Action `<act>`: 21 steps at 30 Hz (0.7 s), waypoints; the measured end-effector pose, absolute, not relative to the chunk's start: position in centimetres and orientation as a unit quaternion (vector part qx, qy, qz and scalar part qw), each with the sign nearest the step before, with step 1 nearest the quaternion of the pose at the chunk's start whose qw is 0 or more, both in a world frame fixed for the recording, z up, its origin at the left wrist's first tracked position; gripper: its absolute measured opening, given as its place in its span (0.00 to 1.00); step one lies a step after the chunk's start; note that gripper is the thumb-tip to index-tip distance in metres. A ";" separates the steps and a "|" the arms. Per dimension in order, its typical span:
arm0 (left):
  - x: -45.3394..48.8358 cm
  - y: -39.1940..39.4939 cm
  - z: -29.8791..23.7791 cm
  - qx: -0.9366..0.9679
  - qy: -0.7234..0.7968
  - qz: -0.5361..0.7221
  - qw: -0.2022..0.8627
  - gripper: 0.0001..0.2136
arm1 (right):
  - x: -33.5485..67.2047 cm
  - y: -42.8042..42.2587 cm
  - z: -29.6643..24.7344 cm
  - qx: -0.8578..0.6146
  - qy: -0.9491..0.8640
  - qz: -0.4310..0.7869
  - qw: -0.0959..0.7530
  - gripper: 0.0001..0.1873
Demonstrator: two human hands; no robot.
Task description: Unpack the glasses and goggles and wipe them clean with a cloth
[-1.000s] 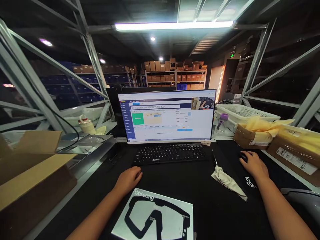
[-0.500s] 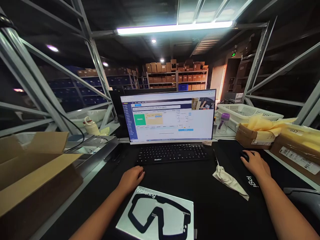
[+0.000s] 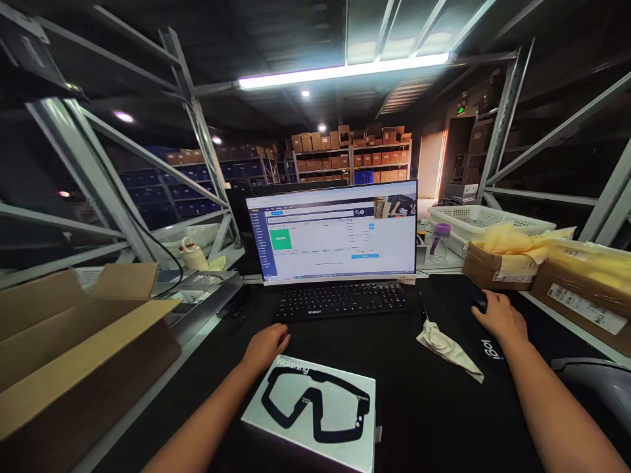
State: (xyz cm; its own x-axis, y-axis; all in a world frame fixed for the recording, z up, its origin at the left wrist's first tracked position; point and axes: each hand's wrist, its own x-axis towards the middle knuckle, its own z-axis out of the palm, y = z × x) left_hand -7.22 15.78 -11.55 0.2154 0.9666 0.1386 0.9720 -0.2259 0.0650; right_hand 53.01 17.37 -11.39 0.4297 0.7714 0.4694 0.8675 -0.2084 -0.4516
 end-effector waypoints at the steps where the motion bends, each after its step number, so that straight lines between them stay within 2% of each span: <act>1: -7.2 15.7 -11.5 -0.779 -0.623 -0.071 0.021 0.09 | 52.6 17.0 -11.0 -0.773 -0.530 -0.072 0.341 0.16; 8: -7.5 13.9 -9.1 -0.795 -0.601 -0.045 0.076 0.05 | 46.9 16.0 -4.0 -0.718 -0.562 -0.072 0.405 0.17; 12: -9.1 10.4 -6.3 -0.778 -0.610 -0.058 0.137 0.06 | 39.3 13.8 0.2 -0.631 -0.670 0.025 0.390 0.23; 14: -10.2 7.8 -4.1 -0.763 -0.617 -0.065 0.179 0.09 | 34.7 10.9 0.8 -0.563 -0.744 0.100 0.347 0.28; 15: -10.9 6.4 -2.8 -0.755 -0.621 -0.069 0.200 0.11 | 32.4 9.1 0.8 -0.519 -0.785 0.149 0.304 0.34; 17: -12.6 3.5 0.3 -0.738 -0.627 -0.070 0.240 0.15 | 28.3 5.5 0.6 -0.424 -0.861 0.245 0.137 0.54; 19: -15.1 0.8 3.4 -0.699 -0.637 -0.072 0.316 0.16 | 25.2 2.7 0.3 -0.410 -0.872 0.267 0.011 0.69; 21: -18.3 -1.6 6.0 -0.649 -0.667 -0.051 0.362 0.16 | 23.0 1.4 -0.2 -0.450 -0.862 0.233 -0.031 0.74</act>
